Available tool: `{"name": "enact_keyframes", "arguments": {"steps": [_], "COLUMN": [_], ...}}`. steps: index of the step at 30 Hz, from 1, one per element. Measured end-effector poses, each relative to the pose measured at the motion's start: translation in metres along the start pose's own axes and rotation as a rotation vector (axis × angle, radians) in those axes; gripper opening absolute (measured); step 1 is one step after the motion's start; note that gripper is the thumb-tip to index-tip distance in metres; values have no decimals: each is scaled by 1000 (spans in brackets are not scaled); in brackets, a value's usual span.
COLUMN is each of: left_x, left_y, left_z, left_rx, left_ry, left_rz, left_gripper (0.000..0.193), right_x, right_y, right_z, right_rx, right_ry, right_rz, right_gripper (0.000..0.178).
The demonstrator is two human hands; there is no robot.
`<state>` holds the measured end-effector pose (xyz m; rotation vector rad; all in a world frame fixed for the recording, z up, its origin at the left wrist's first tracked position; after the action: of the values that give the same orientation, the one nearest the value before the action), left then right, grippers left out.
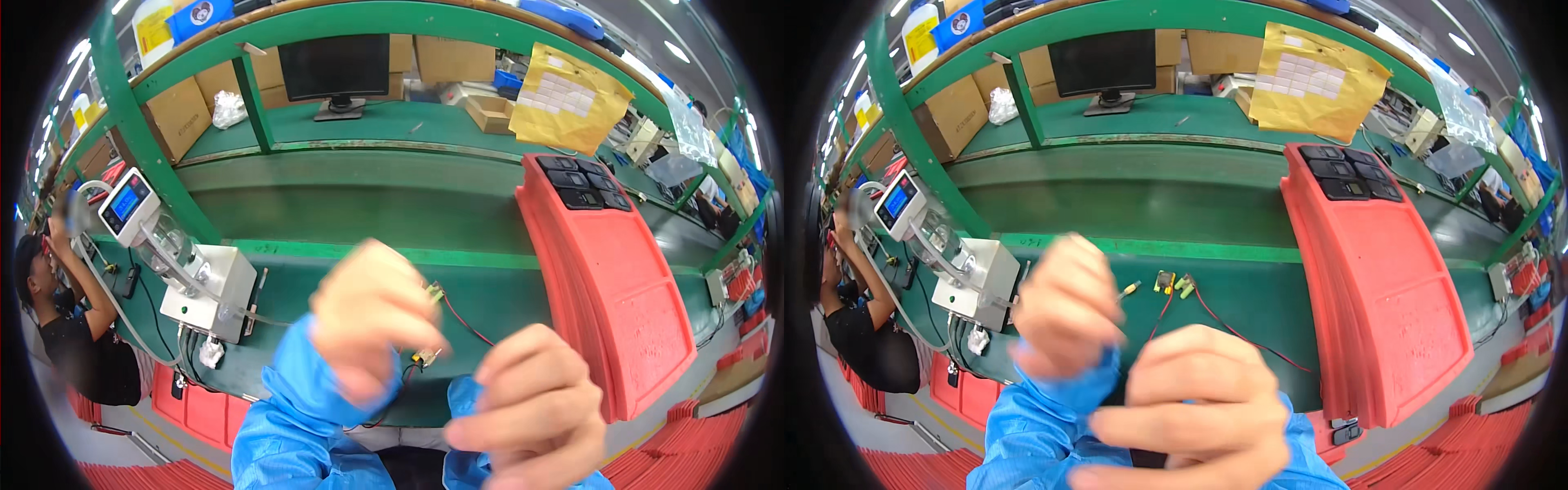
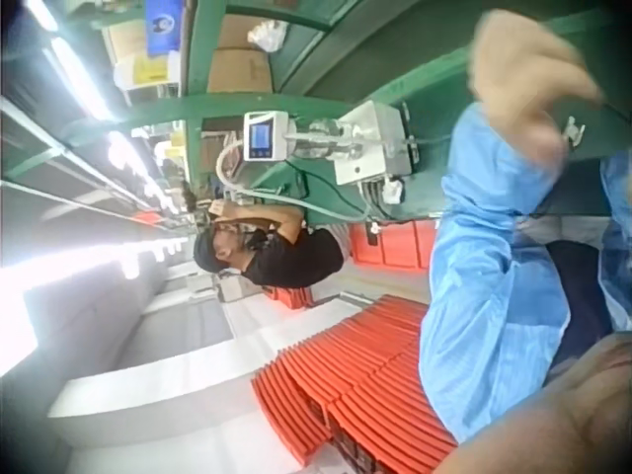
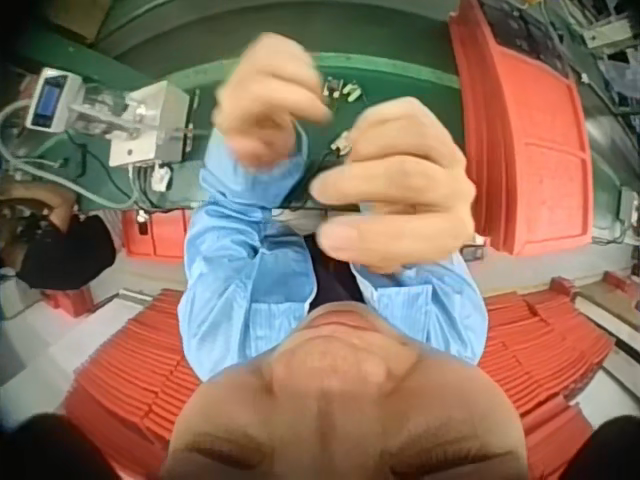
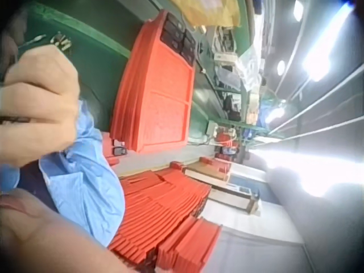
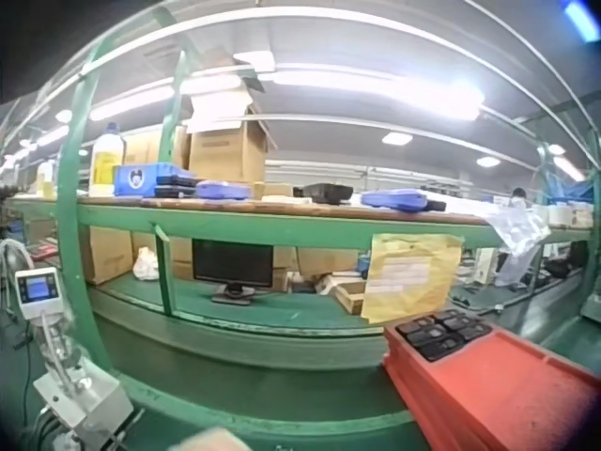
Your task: The worker is connecting wires to small electronic components and placing them into organized trays at a testing station.
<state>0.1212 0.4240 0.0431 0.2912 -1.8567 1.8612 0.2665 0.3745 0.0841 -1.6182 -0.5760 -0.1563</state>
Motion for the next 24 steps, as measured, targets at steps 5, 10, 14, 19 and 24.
{"name": "enact_keyframes", "arguments": {"steps": [5,10,14,19,24], "left_x": [-31,-29,-29,-29,-26], "left_y": [-10,-10,9,21,40], "left_z": [13,1,-7,-16,-38], "left_rx": [161,334,446,581,834], "left_ry": [-26,-30,-46,-34,85], "left_rz": [113,228,374,437,301], "left_gripper": [32,31,31,32,36], "right_x": [-19,-33,-56,-48,-60], "right_y": [-3,23,25,34,47], "right_z": [14,37,71,102,124], "right_rx": [157,165,-35,-302,-433], "right_ry": [-31,-34,-113,-318,-461], "right_rz": [168,475,576,524,695], "right_gripper": [34,17,24,30,30]}}
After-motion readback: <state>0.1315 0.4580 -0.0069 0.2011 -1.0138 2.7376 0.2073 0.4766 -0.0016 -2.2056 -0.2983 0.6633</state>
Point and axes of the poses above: each hand's wrist, its own y-axis away from the middle knuckle, its own x-axis out of the back of the hand, z = x × y, the point moved 5 cm from there along -y, towards the middle knuckle, and after that the axes turned 14 degrees about -z, right-handed, at the moved point
